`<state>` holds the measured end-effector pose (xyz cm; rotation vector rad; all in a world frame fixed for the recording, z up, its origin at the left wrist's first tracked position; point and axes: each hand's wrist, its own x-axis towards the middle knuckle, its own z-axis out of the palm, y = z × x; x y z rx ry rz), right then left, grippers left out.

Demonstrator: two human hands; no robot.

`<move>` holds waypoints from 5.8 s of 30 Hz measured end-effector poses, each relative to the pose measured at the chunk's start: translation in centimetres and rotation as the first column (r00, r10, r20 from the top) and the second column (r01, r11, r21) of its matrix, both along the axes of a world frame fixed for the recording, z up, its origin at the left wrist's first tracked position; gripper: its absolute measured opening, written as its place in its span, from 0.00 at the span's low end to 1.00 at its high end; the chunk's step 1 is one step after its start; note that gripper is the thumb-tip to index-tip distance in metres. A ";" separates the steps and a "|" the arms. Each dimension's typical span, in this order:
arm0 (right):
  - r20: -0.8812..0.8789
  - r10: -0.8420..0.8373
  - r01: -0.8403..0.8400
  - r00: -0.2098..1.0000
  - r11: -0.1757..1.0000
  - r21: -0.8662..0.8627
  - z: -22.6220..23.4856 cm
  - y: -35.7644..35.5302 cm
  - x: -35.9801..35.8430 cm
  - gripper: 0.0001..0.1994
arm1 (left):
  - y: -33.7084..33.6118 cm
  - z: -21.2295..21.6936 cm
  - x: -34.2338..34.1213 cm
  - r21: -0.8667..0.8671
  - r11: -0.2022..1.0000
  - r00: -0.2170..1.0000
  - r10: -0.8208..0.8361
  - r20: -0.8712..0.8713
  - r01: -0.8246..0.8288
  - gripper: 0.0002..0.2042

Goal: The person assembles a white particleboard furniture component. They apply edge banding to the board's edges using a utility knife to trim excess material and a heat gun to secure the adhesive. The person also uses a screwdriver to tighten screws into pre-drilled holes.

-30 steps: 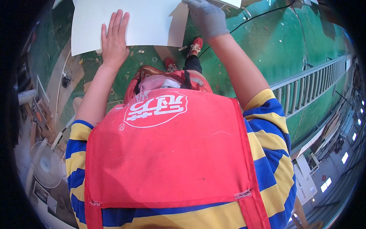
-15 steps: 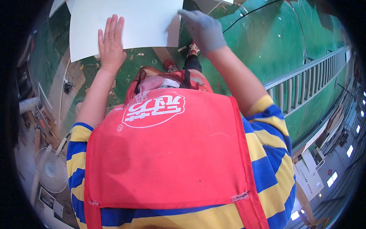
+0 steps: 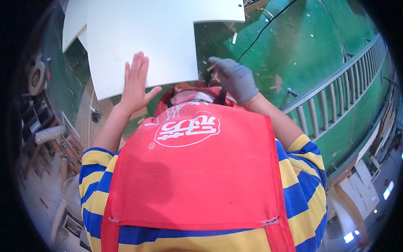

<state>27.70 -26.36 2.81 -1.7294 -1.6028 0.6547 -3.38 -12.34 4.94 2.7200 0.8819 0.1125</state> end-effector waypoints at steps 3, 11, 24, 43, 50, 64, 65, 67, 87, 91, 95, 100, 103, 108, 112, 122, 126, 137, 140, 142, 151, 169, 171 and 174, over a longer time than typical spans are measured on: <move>-0.211 -0.278 0.291 0.937 0.956 0.033 -0.4 1.1 -1.6 0.14 | 3.2 0.6 -1.5 0.000 0.986 0.986 -0.166 -0.022 0.166 0.39; -0.190 -0.355 0.399 0.915 0.868 0.297 -1.4 7.1 -6.1 0.15 | 13.3 0.4 8.3 0.332 0.942 0.989 -0.005 0.150 -0.046 0.32; -0.048 -0.533 0.528 0.844 0.813 0.247 -1.5 5.7 -10.5 0.16 | 10.5 0.1 7.3 0.291 0.956 0.998 0.008 0.062 -0.026 0.32; -0.074 -0.824 0.806 0.562 0.525 0.272 -4.8 2.9 -1.3 0.12 | 10.5 1.0 6.5 0.319 0.948 1.000 -0.016 0.020 0.008 0.32; -0.151 -0.801 0.807 0.580 0.539 0.240 -2.2 2.2 -3.2 0.12 | 10.5 1.0 6.3 0.296 0.955 0.999 -0.020 0.051 0.004 0.32; 0.120 -0.806 0.788 0.579 0.591 0.170 -0.9 6.5 -10.6 0.13 | 10.3 0.1 6.8 0.282 0.959 0.997 -0.003 0.076 -0.018 0.31; 0.123 -0.795 0.784 0.595 0.607 0.130 -0.3 6.8 -11.3 0.13 | 10.3 0.0 6.8 0.284 0.959 0.997 -0.004 0.077 -0.018 0.31; 0.144 -0.756 0.753 0.639 0.652 0.087 0.3 7.6 -12.4 0.13 | 10.3 0.1 6.9 0.282 0.959 0.995 -0.023 0.102 -0.007 0.31; 0.197 -0.703 0.701 0.684 0.708 0.091 0.1 7.2 -11.3 0.13 | 9.8 -0.9 8.2 0.295 0.955 0.997 -0.001 0.081 -0.023 0.32; 0.086 -0.800 0.787 0.594 0.600 0.143 -1.1 5.8 -7.9 0.11 | 9.9 -0.3 7.5 0.293 0.956 0.996 0.000 0.086 -0.025 0.33; 0.224 -0.763 0.761 0.606 0.638 0.112 -0.8 6.2 -7.6 0.12 | 9.9 -0.3 7.7 0.300 0.954 0.996 -0.003 0.084 -0.023 0.33; 0.256 -0.637 0.647 0.727 0.761 0.055 1.4 8.1 -12.2 0.14 | 10.2 -0.4 7.3 0.309 0.951 0.996 0.000 0.084 -0.026 0.32; -0.165 -0.728 0.737 0.665 0.675 -0.007 0.5 6.6 -10.0 0.12 | 10.4 -0.4 6.9 0.296 0.954 0.996 0.008 0.087 -0.034 0.32; -0.276 -0.625 0.659 0.731 0.750 0.048 -1.2 4.2 -8.7 0.13 | 9.6 -0.5 7.8 0.268 0.963 0.999 0.018 0.049 -0.030 0.33; -0.125 -0.577 0.589 0.807 0.800 0.116 -0.3 5.5 -10.3 0.14 | 9.6 0.2 7.5 0.274 0.962 0.999 0.009 0.037 -0.018 0.32; -0.135 -0.720 0.726 0.680 0.638 0.256 -3.5 3.5 -3.9 0.12 | 10.1 1.2 6.2 0.301 0.954 1.000 0.000 0.007 -0.002 0.33; -0.142 -0.743 0.749 0.654 0.610 0.259 -2.8 3.0 -4.0 0.11 | 10.3 1.5 5.9 0.299 0.954 1.000 0.008 0.011 -0.011 0.33; -0.050 -0.782 0.760 0.621 0.584 0.285 -4.4 1.6 -0.4 0.11 | 10.3 1.7 5.8 0.308 0.951 1.000 -0.007 0.005 0.005 0.31; -0.078 -0.716 0.704 0.694 0.653 0.279 -3.9 1.9 -2.2 0.12 | 10.4 1.8 5.6 0.312 0.950 1.000 -0.014 0.001 0.013 0.31; -0.061 -0.663 0.640 0.746 0.689 0.339 -2.7 3.1 -5.1 0.13 | 10.4 1.8 5.7 0.307 0.952 1.000 -0.016 0.000 0.015 0.31; -0.324 -0.836 0.873 0.443 0.485 -0.056 -3.7 0.3 0.9 0.17 | 10.8 1.1 6.0 0.293 0.956 1.000 -0.008 0.025 0.000 0.32; -0.057 -0.659 0.652 0.750 0.751 -0.106 1.6 2.0 -10.7 0.21 | 11.0 1.9 8.4 0.237 0.962 0.989 -0.147 0.021 0.138 0.30; 0.015 -0.640 0.637 0.768 0.761 -0.126 1.5 3.2 -11.0 0.20 | 11.4 2.1 7.7 0.247 0.960 0.988 -0.148 0.043 0.133 0.30; 0.025 -0.671 0.668 0.741 0.732 -0.135 0.7 2.6 -9.5 0.19 | 10.7 2.3 7.5 0.246 0.962 0.992 -0.128 0.020 0.119 0.30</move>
